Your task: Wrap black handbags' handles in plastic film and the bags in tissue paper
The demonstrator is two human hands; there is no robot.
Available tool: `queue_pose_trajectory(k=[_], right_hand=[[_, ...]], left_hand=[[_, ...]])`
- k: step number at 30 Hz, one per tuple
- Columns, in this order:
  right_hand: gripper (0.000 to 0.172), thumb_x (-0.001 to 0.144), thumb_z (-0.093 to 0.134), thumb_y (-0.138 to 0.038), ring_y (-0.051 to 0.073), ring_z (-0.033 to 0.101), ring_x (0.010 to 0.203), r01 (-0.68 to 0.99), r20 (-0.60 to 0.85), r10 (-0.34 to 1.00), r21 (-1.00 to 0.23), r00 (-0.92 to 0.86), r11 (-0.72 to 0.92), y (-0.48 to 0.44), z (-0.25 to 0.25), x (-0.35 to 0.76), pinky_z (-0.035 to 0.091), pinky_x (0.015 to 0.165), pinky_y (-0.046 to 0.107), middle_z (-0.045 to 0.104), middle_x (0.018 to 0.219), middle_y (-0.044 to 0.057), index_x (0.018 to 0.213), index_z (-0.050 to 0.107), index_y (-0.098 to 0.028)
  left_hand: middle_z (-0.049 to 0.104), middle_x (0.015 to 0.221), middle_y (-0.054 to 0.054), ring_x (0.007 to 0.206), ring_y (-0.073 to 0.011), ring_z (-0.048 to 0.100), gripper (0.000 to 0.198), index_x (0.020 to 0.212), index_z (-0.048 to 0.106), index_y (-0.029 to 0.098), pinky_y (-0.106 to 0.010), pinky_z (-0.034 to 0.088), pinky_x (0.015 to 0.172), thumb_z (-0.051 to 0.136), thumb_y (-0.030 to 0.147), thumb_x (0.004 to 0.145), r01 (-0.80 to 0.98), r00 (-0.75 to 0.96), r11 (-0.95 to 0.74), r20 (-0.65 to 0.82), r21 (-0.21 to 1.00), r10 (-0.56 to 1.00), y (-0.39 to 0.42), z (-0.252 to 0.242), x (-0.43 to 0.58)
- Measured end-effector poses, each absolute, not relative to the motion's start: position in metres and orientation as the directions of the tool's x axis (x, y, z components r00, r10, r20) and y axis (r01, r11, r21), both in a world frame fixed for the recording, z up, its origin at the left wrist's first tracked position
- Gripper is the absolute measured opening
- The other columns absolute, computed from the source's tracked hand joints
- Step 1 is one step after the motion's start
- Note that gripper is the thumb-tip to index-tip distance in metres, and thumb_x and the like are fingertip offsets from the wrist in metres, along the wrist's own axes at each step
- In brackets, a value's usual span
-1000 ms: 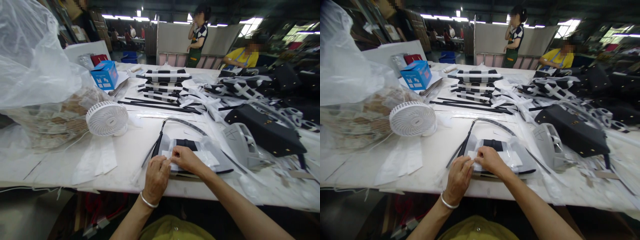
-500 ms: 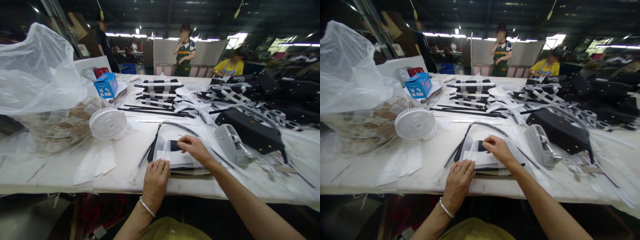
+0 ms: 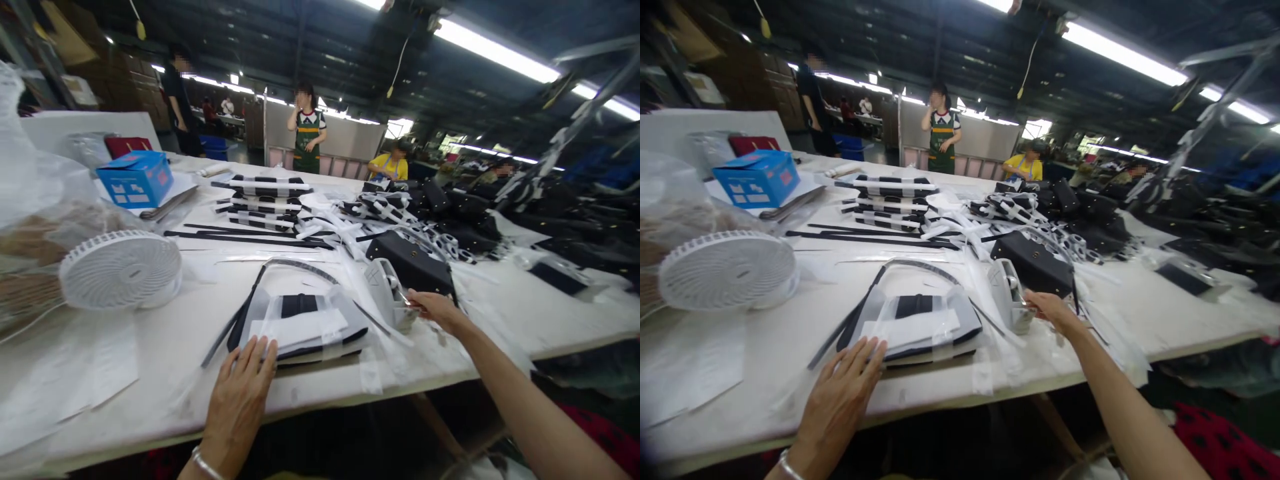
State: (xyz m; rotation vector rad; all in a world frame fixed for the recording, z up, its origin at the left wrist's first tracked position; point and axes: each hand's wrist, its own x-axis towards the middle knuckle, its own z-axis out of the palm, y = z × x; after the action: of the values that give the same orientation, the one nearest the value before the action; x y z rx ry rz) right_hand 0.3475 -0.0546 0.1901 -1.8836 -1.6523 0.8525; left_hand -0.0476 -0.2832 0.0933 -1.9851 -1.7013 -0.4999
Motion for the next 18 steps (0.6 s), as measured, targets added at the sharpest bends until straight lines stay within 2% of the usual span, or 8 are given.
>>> queue_pose_trajectory(k=[3,6,11,15,18], right_hand=[[0.039,0.075,0.061,-0.049,0.018,0.063,0.067,0.599,-0.246,0.968,-0.767,0.056,-0.229,-0.046,0.181,0.341,0.043,0.059,0.029,0.074,0.083,0.013,0.076,0.074,-0.012],[0.033,0.064,0.070,-0.044,0.016,0.059,0.060,0.526,-0.284,0.957,-0.807,0.051,-0.268,-0.039,0.178,0.336,0.041,0.057,0.028,0.073,0.075,0.012,0.070,0.072,-0.012],[0.024,0.055,0.072,-0.037,0.012,0.056,0.054,0.398,-0.229,0.967,-0.882,0.109,-0.254,-0.040,0.184,0.336,0.042,0.056,0.026,0.067,0.064,0.005,0.062,0.065,-0.015],[0.025,0.055,0.071,-0.039,0.008,0.045,0.047,0.331,-0.162,0.975,-0.921,0.154,-0.205,-0.059,0.195,0.350,0.037,0.049,0.023,0.057,0.056,-0.002,0.062,0.061,-0.017],[0.028,0.052,0.072,-0.042,0.008,0.040,0.045,0.319,-0.188,0.965,-0.917,0.184,-0.240,-0.079,0.183,0.363,0.033,0.045,0.024,0.051,0.052,-0.002,0.057,0.058,-0.018]], left_hand=[[0.061,0.133,-0.008,0.124,-0.0355,0.052,0.048,0.130,0.058,0.023,-0.052,0.043,0.097,0.046,0.006,0.086,0.986,0.156,-0.092,0.557,-0.142,0.815,-0.283,0.090,-0.050],[0.060,0.135,-0.007,0.125,-0.0353,0.051,0.051,0.132,0.057,0.024,-0.050,0.043,0.097,0.046,0.005,0.086,0.983,0.141,-0.061,0.507,-0.172,0.851,-0.284,0.092,-0.049],[0.059,0.136,-0.006,0.122,-0.0328,0.053,0.054,0.138,0.051,0.027,-0.046,0.044,0.093,0.050,0.006,0.089,0.981,0.109,-0.034,0.402,-0.189,0.909,-0.285,0.101,-0.047],[0.058,0.136,-0.005,0.120,-0.0318,0.054,0.049,0.139,0.050,0.028,-0.045,0.044,0.091,0.050,0.014,0.092,0.984,0.110,-0.048,0.375,-0.170,0.921,-0.285,0.107,-0.046],[0.059,0.136,-0.004,0.119,-0.0300,0.054,0.050,0.139,0.050,0.030,-0.044,0.045,0.091,0.053,0.014,0.091,0.992,0.061,-0.021,0.325,-0.123,0.944,-0.285,0.115,-0.043]])
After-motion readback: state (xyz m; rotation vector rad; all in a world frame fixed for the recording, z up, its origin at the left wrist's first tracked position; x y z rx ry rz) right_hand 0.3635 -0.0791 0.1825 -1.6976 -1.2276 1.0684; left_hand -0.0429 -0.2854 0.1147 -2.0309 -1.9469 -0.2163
